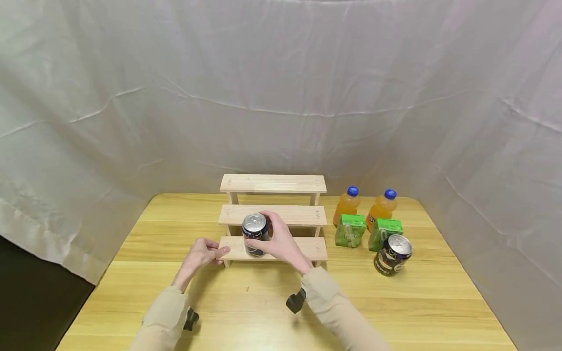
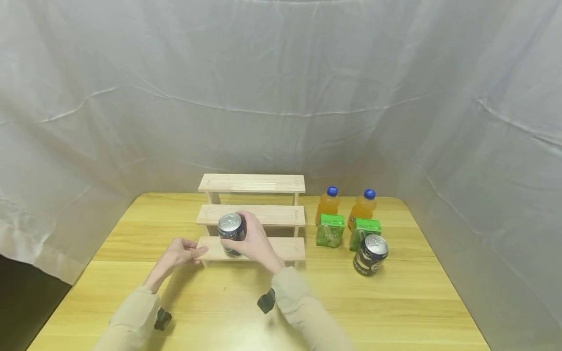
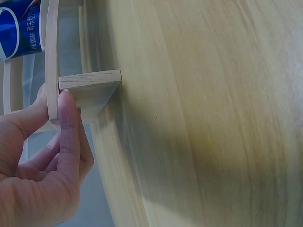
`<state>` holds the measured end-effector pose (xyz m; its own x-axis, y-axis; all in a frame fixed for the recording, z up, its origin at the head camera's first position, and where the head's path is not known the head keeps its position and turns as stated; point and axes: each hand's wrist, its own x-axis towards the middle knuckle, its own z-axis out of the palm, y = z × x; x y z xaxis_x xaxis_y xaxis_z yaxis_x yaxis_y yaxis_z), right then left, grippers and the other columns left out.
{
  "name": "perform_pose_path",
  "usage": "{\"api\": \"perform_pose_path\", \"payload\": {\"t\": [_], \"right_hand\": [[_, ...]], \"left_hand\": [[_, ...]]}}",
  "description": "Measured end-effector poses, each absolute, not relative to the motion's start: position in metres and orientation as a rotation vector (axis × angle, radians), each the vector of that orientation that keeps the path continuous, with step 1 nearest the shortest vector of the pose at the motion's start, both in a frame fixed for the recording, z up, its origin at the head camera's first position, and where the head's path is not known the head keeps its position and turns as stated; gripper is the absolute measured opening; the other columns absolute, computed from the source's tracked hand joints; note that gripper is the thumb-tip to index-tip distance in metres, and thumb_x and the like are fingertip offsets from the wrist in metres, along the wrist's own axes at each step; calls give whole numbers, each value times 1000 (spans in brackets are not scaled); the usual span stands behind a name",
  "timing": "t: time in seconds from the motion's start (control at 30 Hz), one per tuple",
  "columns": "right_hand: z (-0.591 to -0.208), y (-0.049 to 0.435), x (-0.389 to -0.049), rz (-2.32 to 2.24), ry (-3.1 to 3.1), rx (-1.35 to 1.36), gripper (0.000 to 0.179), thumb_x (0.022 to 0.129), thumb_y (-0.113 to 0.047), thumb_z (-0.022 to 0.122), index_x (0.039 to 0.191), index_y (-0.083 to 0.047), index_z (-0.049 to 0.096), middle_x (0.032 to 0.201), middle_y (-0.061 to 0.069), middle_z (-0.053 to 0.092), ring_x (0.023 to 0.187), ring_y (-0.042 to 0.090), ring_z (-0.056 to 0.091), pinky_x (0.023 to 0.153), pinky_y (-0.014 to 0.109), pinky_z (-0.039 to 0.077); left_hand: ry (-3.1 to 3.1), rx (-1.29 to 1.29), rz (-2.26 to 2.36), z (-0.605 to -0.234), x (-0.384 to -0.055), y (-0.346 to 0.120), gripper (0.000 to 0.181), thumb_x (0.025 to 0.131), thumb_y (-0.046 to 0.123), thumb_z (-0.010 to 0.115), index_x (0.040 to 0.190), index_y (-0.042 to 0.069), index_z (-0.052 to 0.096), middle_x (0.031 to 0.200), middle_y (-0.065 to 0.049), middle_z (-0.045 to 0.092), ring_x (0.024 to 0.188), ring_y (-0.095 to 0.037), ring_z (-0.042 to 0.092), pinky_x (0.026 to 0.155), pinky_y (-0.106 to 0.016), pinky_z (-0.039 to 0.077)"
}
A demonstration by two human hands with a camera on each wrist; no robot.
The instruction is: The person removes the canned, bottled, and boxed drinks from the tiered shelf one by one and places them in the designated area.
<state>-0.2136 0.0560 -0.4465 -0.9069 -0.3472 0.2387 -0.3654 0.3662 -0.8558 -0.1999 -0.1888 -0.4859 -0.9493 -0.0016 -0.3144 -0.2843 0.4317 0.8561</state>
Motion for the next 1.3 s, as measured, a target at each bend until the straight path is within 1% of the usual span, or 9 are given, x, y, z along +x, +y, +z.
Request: {"api": "perform_pose_path", "payload": {"t": [0.17, 0.4, 0.63, 0.77, 0.87, 0.97, 1.07, 1.2, 1.3], "right_hand": [[-450, 49, -214, 1534, -2598, 626, 79, 76, -24, 88, 142, -9, 46, 133, 12, 61, 124, 28, 59, 111, 47, 50], [-447, 48, -212, 1512, -2561, 602, 72, 75, -22, 89, 136, -11, 53, 127, 10, 67, 117, 25, 64, 105, 44, 54], [-437, 61, -206, 1515, -2492, 622, 71, 73, -18, 90, 134, -9, 55, 126, 10, 67, 115, 24, 64, 99, 38, 57], [-428, 75, -202, 1538, -2431, 584, 70, 71, -17, 92, 132, -10, 57, 124, 8, 68, 111, 22, 64, 93, 33, 56], [-421, 89, -197, 1563, -2391, 538, 69, 70, -16, 92, 131, -11, 59, 123, 7, 68, 110, 22, 64, 90, 34, 55], [-416, 104, -191, 1587, -2345, 500, 69, 69, -14, 92, 130, -11, 60, 123, 8, 68, 110, 22, 63, 92, 32, 55], [-415, 121, -186, 1656, -2277, 487, 70, 67, -5, 92, 130, -6, 60, 125, 12, 67, 112, 20, 62, 95, 26, 55], [-418, 149, -181, 1724, -2195, 443, 73, 66, 4, 90, 131, 0, 57, 128, 18, 64, 114, 11, 60, 100, 16, 52], [-424, 171, -176, 1712, -2190, 331, 75, 67, 5, 89, 134, 0, 56, 129, 18, 64, 113, 3, 58, 102, 10, 49]], "left_hand": [[2404, -263, 1546, -486, -200, -189, 51, 91, 15, 75, 122, -20, 56, 101, -27, 71, 64, -10, 68, 73, -29, 66], [2384, -275, 1577, -485, -200, -189, 57, 91, 13, 75, 126, -23, 51, 105, -31, 68, 65, -11, 67, 71, -29, 66], [2386, -263, 1586, -486, -200, -190, 56, 91, 13, 75, 126, -23, 51, 105, -31, 68, 66, -11, 67, 71, -28, 66], [2384, -245, 1584, -485, -199, -191, 57, 92, 14, 74, 127, -23, 49, 107, -31, 67, 68, -12, 68, 74, -29, 66], [2382, -242, 1584, -483, -200, -192, 58, 92, 15, 74, 128, -24, 48, 108, -32, 66, 68, -12, 69, 75, -30, 66], [2376, -244, 1588, -483, -200, -191, 60, 92, 15, 74, 129, -24, 47, 109, -33, 66, 69, -13, 69, 75, -30, 66], [2378, -247, 1571, -484, -199, -191, 59, 92, 17, 74, 128, -22, 49, 109, -31, 66, 70, -13, 69, 76, -30, 66], [2392, -244, 1543, -486, -199, -191, 57, 92, 19, 74, 127, -21, 51, 108, -28, 68, 72, -14, 69, 78, -30, 66], [2395, -243, 1543, -487, -200, -191, 58, 92, 19, 74, 127, -21, 52, 108, -29, 68, 72, -14, 70, 79, -31, 66]]}}
